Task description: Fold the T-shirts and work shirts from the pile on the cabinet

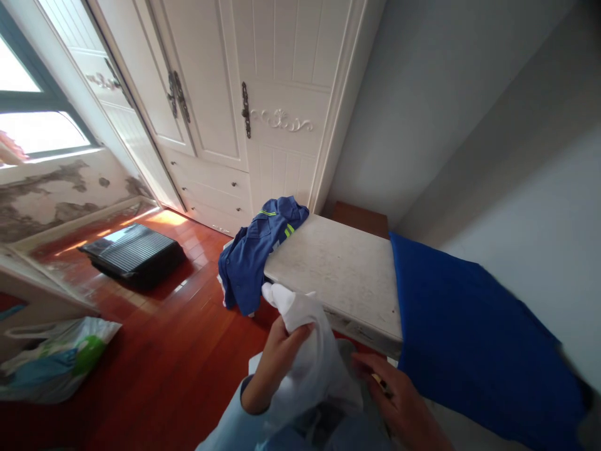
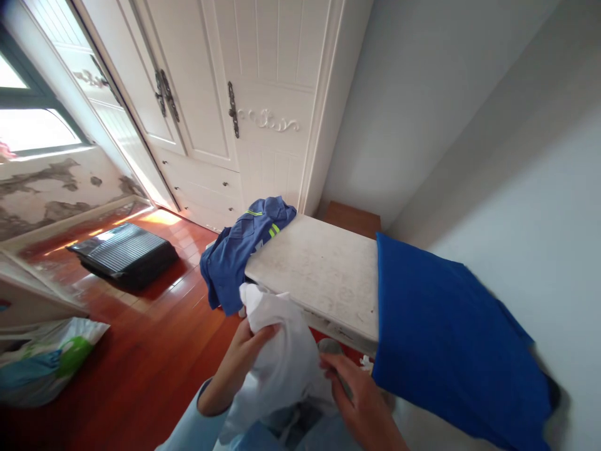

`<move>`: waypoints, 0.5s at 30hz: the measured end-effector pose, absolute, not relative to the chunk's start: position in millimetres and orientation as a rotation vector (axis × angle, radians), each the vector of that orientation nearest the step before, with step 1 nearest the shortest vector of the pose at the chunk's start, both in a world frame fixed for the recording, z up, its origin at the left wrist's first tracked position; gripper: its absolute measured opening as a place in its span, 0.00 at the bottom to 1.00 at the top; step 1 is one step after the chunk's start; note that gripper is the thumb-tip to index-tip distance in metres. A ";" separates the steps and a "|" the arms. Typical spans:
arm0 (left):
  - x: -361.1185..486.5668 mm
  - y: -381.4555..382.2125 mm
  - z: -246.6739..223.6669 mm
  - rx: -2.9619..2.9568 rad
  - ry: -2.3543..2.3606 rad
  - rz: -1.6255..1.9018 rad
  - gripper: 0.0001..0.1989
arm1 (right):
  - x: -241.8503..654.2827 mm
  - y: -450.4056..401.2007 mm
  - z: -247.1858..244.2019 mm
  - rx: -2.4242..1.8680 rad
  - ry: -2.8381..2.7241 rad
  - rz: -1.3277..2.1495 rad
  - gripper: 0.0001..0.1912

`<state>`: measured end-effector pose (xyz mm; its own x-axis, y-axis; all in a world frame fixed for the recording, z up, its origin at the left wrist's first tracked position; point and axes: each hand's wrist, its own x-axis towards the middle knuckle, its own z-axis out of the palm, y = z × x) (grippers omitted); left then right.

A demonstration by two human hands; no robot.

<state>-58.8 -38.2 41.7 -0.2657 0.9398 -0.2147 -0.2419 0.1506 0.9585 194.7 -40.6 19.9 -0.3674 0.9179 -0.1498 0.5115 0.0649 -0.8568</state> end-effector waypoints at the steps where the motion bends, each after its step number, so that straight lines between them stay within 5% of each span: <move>1: -52.7 -41.6 43.8 0.767 1.307 1.315 0.17 | 184.7 -46.0 23.0 -1.332 -1.905 1.280 0.24; 6: -34.3 -55.6 56.6 0.674 0.997 1.223 0.26 | 135.5 -59.3 24.1 -1.203 -1.848 1.328 0.48; 15: -57.0 -48.0 46.9 0.523 0.937 1.465 0.25 | 145.9 -47.8 13.1 -1.257 -1.219 1.396 0.23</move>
